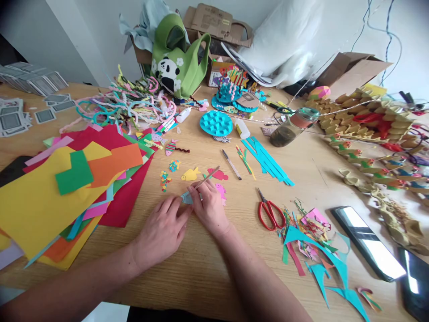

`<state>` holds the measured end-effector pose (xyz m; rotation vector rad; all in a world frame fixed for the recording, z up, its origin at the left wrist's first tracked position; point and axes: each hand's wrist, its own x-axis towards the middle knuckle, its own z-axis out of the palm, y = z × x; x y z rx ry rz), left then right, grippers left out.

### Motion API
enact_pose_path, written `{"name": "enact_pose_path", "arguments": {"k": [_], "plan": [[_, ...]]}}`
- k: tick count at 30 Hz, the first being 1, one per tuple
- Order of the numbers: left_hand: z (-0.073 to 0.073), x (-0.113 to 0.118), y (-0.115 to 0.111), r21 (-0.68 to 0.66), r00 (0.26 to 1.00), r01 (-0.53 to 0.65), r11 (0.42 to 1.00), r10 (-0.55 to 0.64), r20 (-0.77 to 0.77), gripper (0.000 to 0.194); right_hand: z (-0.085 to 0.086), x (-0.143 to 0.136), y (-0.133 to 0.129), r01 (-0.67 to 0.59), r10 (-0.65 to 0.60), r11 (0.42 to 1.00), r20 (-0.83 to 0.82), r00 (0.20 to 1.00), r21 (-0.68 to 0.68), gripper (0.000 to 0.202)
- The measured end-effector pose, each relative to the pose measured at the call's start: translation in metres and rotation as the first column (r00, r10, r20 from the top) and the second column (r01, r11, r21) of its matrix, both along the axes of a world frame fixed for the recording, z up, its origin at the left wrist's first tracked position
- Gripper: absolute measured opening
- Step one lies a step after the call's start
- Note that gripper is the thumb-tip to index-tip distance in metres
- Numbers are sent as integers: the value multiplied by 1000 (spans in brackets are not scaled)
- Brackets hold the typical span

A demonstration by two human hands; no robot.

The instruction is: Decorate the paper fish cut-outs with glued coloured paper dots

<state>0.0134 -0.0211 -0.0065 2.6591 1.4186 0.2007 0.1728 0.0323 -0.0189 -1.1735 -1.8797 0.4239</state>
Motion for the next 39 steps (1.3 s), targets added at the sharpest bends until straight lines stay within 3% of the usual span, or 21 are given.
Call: {"name": "enact_pose_path", "arguments": {"k": [6, 20, 39], "plan": [[-2, -1, 0, 8, 1000, 7, 1000, -7, 6, 47, 7, 5, -5, 52, -53, 998, -96, 994, -19, 20], [-2, 0, 0, 20, 1000, 0, 1000, 0, 15, 46, 3, 11, -3, -50, 45, 997, 79, 996, 60, 22], [-1, 0, 1, 10, 1000, 2, 1000, -2, 7, 46, 3, 11, -3, -52, 47, 996, 75, 996, 70, 23]]}}
